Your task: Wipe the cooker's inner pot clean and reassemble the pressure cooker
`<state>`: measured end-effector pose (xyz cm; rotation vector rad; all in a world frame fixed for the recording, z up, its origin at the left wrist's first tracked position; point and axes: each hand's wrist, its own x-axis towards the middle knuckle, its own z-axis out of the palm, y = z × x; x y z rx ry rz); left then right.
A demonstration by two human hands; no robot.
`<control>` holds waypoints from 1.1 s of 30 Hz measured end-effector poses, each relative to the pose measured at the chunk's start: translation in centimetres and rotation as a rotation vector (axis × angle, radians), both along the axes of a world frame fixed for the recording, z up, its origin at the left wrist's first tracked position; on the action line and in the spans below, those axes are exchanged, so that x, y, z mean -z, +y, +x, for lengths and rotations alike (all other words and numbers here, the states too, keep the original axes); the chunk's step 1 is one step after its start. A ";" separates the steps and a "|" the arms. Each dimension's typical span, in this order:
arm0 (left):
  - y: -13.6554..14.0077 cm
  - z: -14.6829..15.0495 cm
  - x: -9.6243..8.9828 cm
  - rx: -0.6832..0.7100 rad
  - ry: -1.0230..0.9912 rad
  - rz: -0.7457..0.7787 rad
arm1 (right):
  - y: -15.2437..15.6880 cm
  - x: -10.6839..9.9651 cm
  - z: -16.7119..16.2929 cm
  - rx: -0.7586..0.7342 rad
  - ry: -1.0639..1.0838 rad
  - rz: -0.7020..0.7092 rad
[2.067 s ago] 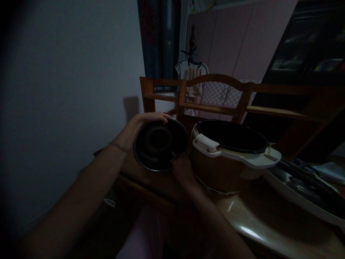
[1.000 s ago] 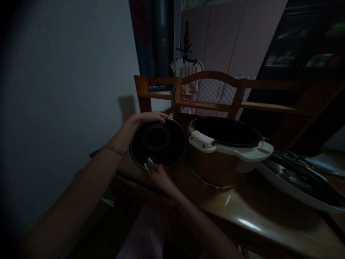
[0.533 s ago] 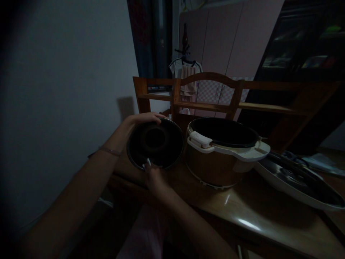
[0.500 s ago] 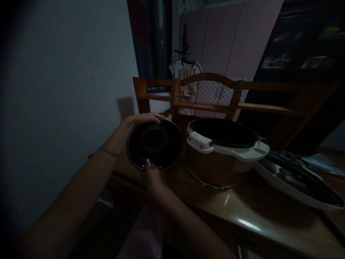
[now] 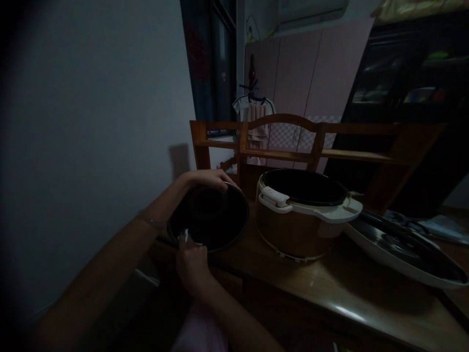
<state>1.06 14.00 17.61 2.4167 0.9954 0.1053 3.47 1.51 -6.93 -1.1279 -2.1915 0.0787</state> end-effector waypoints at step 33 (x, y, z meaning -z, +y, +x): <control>2.2 -1.5 0.5 -0.160 0.095 0.302 | -0.6 -5.3 -2.4 -0.100 0.419 -0.144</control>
